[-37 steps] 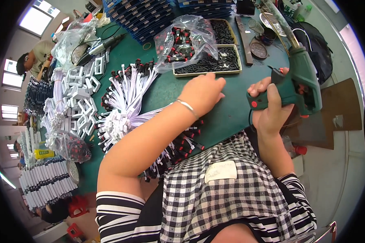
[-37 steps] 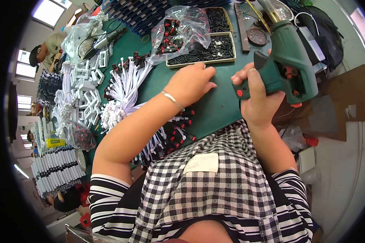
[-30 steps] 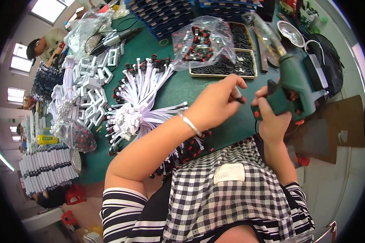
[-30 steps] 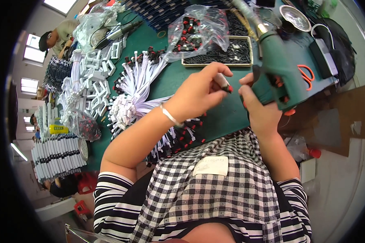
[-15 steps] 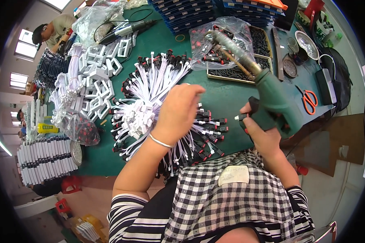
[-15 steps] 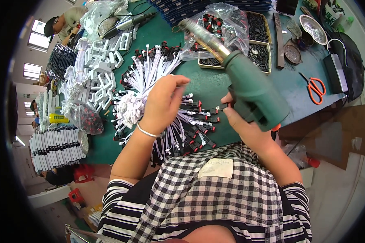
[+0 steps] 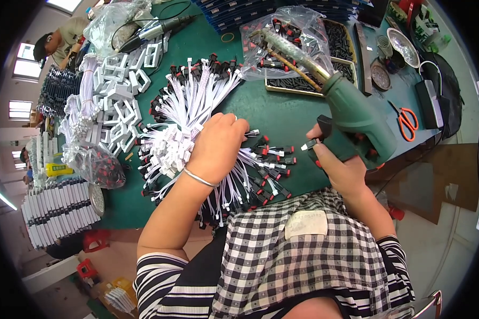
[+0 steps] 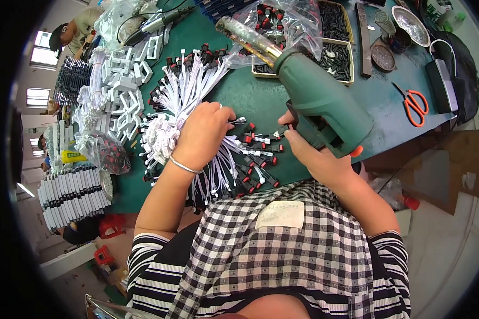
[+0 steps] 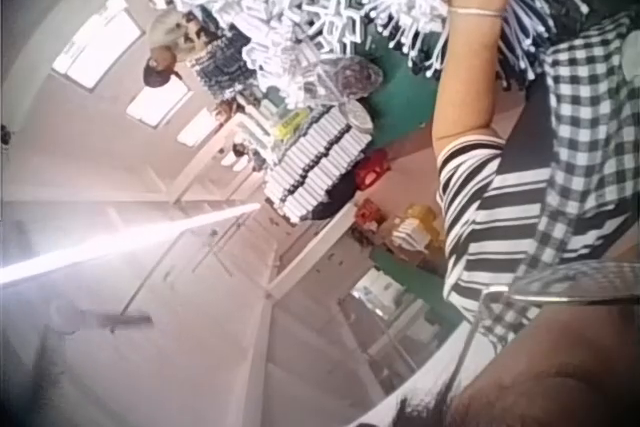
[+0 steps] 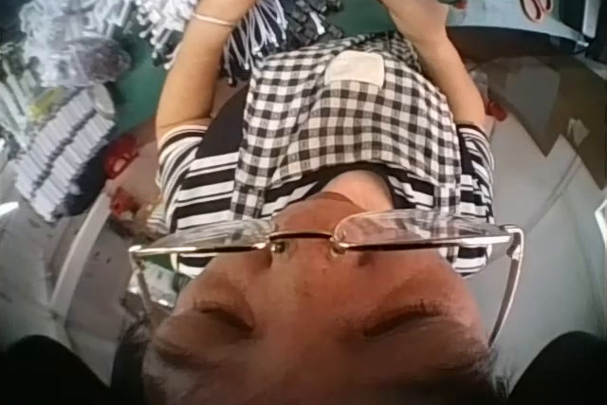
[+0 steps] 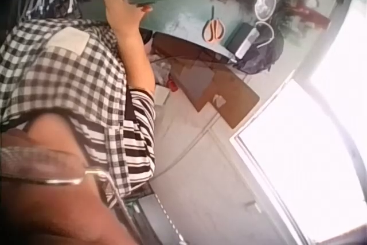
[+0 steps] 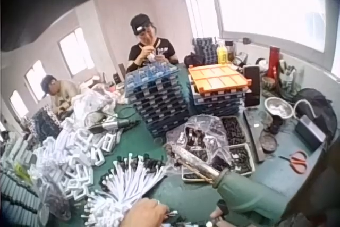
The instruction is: The person assembles and bundles electrical wire harnesses using a heat gun and rubber bands at a factory workbench.
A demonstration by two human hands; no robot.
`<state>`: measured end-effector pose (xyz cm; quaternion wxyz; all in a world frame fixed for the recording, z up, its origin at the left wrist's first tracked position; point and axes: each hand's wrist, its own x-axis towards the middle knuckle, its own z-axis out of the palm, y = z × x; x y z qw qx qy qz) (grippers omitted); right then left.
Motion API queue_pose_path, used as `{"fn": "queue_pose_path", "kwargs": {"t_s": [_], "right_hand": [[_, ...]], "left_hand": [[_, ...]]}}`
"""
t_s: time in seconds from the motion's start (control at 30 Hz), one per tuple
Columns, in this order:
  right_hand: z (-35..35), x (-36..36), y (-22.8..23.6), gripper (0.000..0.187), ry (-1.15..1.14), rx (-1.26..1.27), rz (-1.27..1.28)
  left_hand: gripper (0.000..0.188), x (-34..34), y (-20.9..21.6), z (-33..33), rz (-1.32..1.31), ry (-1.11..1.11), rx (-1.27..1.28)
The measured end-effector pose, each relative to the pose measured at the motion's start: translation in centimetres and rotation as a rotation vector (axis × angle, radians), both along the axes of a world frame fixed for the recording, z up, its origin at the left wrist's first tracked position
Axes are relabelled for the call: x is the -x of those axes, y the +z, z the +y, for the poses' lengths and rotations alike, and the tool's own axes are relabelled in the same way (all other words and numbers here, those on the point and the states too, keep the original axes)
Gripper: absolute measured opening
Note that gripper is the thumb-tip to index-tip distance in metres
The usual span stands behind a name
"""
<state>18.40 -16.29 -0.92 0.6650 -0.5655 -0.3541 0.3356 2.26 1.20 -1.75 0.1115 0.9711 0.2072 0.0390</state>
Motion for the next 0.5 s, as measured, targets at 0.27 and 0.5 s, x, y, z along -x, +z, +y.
{"fn": "queue_pose_path", "kwargs": {"t_s": [0.27,0.5], "right_hand": [[1.0,0.7,0.3,0.019,0.054,-0.028,-0.037],[1.6,1.3,0.8,0.026,0.223,-0.019,0.056]], "left_hand": [[0.010,1.1,3.4,-2.5,-0.379,0.046,0.241],[0.014,1.7,3.8,-3.8,-0.468,0.077,0.533]]}}
